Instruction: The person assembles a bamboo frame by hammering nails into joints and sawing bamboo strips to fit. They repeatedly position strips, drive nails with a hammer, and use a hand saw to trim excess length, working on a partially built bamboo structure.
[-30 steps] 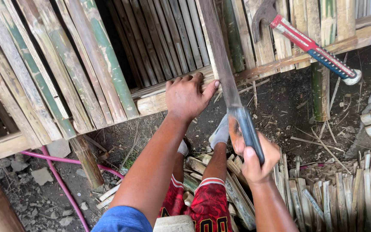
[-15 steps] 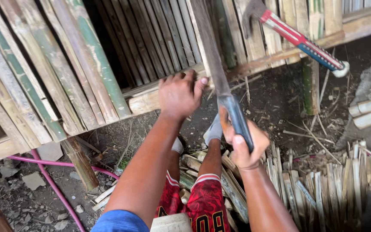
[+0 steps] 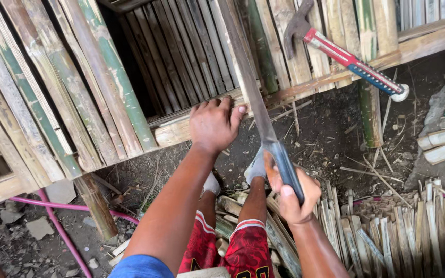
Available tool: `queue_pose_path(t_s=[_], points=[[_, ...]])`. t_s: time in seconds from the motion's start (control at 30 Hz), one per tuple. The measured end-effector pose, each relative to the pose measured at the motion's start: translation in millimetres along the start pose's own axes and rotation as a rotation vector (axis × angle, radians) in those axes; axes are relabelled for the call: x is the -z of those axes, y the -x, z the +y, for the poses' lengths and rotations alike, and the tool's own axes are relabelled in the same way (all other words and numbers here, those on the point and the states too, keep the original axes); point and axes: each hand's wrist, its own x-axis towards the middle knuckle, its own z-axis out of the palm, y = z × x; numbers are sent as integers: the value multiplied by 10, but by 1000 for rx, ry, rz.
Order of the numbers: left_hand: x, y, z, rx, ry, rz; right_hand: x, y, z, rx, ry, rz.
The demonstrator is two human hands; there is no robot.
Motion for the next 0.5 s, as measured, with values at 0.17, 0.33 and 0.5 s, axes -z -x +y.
queue_pose_path(t_s=[0.17, 0.33, 0.5], points=[[16, -15, -22, 27, 31, -29, 468, 699, 35, -136, 15, -41], [-9, -40, -3, -5, -49, -5, 892, 1250, -20, -382, -55, -169], [-16, -9, -4, 9, -36, -27, 81, 59, 95, 38, -74, 13]])
